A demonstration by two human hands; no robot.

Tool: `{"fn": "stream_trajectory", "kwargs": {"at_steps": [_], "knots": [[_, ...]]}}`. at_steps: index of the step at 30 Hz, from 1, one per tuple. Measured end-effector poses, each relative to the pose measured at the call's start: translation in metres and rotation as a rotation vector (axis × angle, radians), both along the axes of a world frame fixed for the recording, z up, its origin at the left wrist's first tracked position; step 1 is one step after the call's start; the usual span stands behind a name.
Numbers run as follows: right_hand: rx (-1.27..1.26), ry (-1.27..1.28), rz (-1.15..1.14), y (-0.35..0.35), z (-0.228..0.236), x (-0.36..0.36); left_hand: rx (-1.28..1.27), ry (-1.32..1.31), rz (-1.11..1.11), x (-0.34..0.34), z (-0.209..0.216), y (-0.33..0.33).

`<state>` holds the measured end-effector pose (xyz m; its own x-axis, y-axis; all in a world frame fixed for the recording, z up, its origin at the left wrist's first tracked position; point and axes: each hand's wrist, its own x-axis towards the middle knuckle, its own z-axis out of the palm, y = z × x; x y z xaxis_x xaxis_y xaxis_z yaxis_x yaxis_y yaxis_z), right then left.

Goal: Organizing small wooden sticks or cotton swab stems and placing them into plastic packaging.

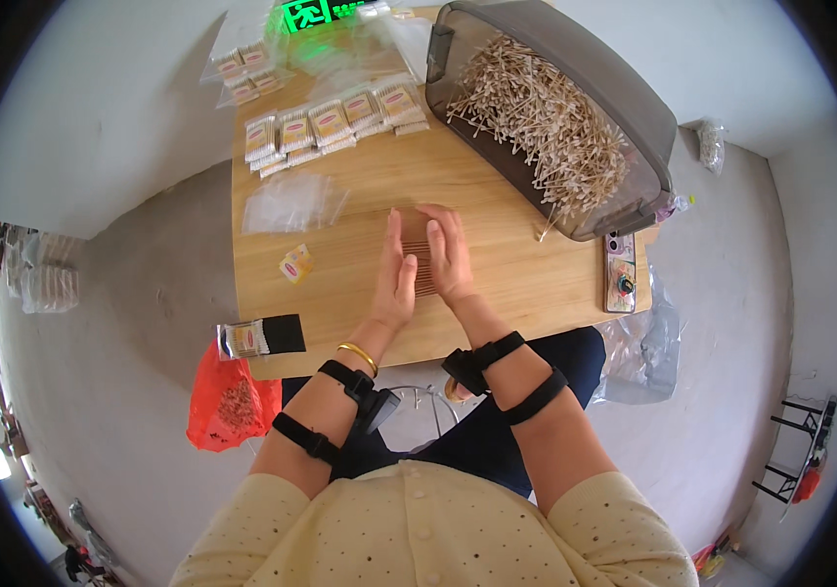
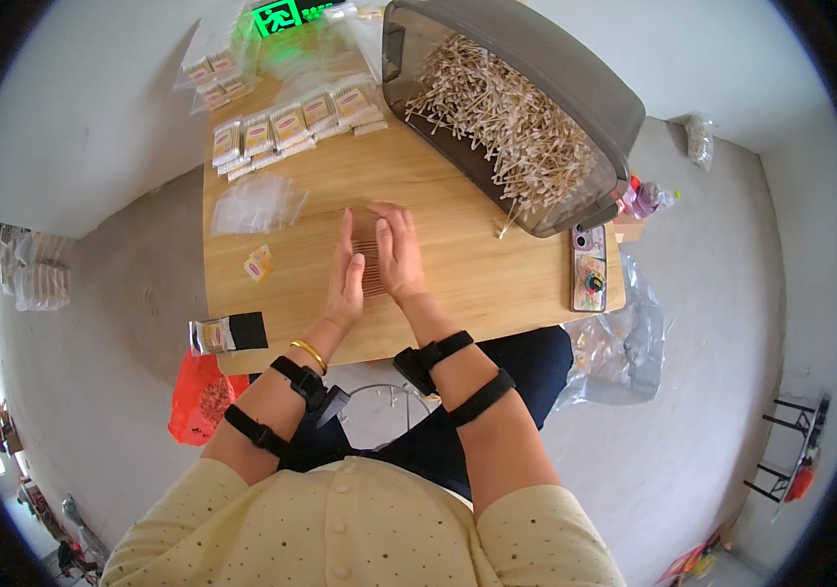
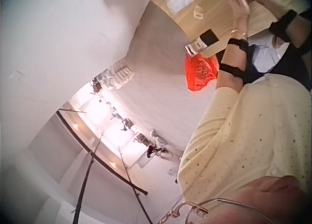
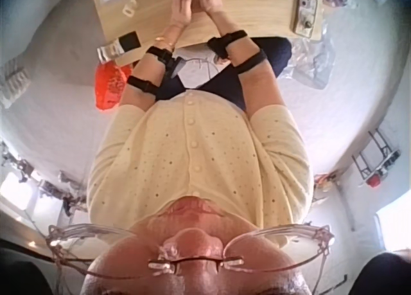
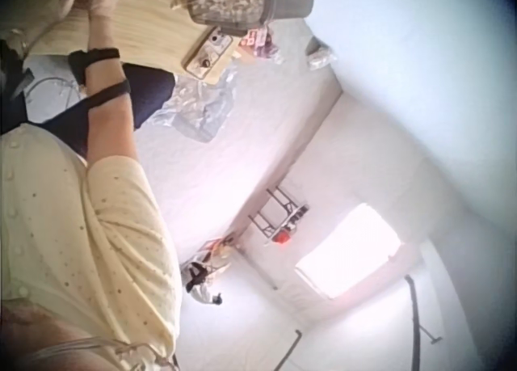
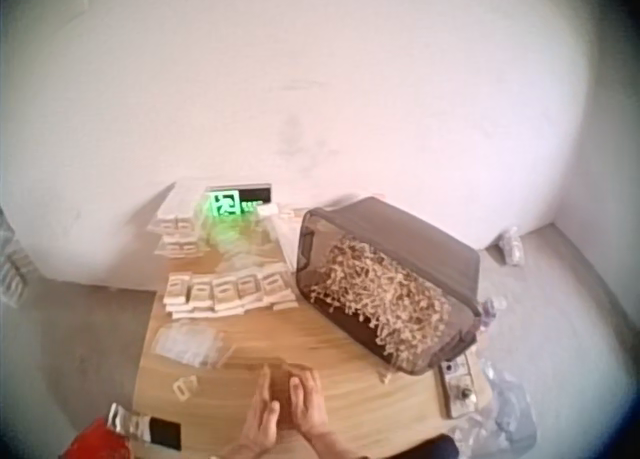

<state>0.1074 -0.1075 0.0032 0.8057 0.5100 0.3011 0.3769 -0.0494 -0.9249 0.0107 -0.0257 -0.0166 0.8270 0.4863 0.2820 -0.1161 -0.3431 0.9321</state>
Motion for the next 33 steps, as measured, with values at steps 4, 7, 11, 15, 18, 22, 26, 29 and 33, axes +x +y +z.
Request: {"fn": "stream_trajectory", "kwargs": {"at_steps": [4,7,11,15,18,22,26,29,33], "knots": [[-0.119,-0.011,-0.037,-0.031,0.006,0.007,0.111,0.104,0.081,-0.032,0.017,0.016],[-0.235,-0.079,0.028,-0.062,0.011,-0.002,0.279,0.181,0.099,-0.048,0.021,0.028],[-0.357,-0.124,0.131,-0.083,0.016,-0.029,0.418,0.213,0.104,-0.05,0.02,0.028],[-0.416,-0.275,0.199,-0.087,0.019,-0.052,0.488,0.231,0.099,-0.05,0.021,0.028],[-0.438,-0.362,0.228,-0.085,0.021,-0.056,0.531,0.221,0.091,-0.049,0.02,0.028],[-0.471,-0.391,0.256,-0.085,0.021,-0.057,0.568,0.221,0.113,-0.049,0.017,0.026],[-0.497,-0.386,0.267,-0.087,0.017,-0.056,0.587,0.211,0.126,-0.049,0.016,0.026],[-0.509,-0.397,0.262,-0.087,0.016,-0.057,0.59,0.221,0.126,-0.049,0.016,0.026],[-0.517,-0.417,0.253,-0.087,0.014,-0.057,0.602,0.221,0.127,-0.048,0.016,0.026]]}}
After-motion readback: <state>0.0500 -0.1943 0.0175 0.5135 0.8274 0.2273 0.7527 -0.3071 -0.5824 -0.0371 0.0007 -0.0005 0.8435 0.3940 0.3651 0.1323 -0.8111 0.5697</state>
